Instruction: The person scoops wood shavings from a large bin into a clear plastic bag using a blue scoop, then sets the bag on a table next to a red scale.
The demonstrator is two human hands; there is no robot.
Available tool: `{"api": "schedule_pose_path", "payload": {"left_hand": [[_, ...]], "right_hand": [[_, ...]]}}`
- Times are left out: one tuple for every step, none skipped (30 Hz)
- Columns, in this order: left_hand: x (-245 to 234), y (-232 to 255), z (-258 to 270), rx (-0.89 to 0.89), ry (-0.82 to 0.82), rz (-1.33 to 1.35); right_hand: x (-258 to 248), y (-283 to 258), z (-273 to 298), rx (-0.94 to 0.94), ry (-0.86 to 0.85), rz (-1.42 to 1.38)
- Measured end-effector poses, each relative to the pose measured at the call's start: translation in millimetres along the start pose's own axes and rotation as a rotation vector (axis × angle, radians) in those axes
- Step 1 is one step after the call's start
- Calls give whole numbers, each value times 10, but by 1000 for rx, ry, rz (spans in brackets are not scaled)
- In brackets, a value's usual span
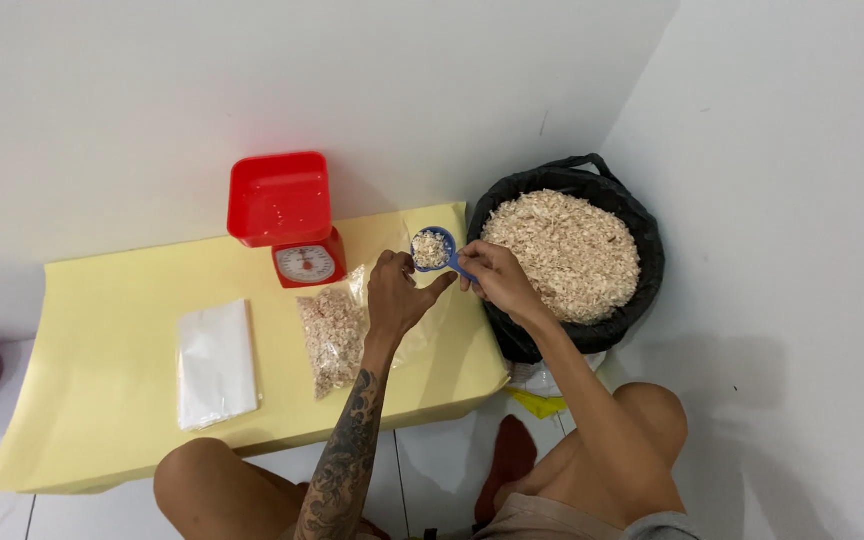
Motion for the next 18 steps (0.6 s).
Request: {"api": "schedule_pose_path", "payload": {"left_hand": [[-17,-19,17,-3,2,1],[-40,-32,32,-2,20,37],[-62,-39,32,2,39,73],[-74,-37,35,2,42,74],[-98,-27,40,13,54,78],[-122,-16,46,25,67,82],[-145,-4,43,25,70,82],[-159,19,39,38,65,89],[-167,44,42,52,58,96],[-162,16,39,52,59,96],[-152,-11,35,49,55,71],[-142,-38,30,47,51,46],[-173,10,41,48,50,46],[-213,65,51,59,62,61],[-258,113,71,68,75,74],[-247,89,59,66,76,74],[-241,66,57,67,90,59],[-234,44,55,69,104,45]], "right_hand": [[9,50,-42,2,-3,2],[-6,91,-82,-6,29,39],[-31,121,-129,-17,63,76],[-41,103,-105,-18,62,78],[-39,70,-77,-38,63,125],[-37,37,-49,-57,64,171],[-33,60,-69,-60,63,173],[-34,105,-94,-36,64,185],[-38,158,-110,-10,67,195],[-27,132,-93,-10,67,196],[-8,106,-74,-13,57,220],[10,81,-54,-17,47,244],[1,123,-84,-16,48,244],[-9,151,-112,-33,51,236],[-8,183,-140,-49,51,229],[12,155,-124,-49,49,229],[22,131,-99,-57,63,242],[29,107,-73,-65,78,255]]}}
Point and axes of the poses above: each hand's wrist, its own z-axis away from the middle knuckle, its own x-axis out of the palm, y = z × x, the point moved 8 cm from there along -z, towards the middle knuckle, and after that the axes turned 11 degrees about x, right-handed, at the moved point
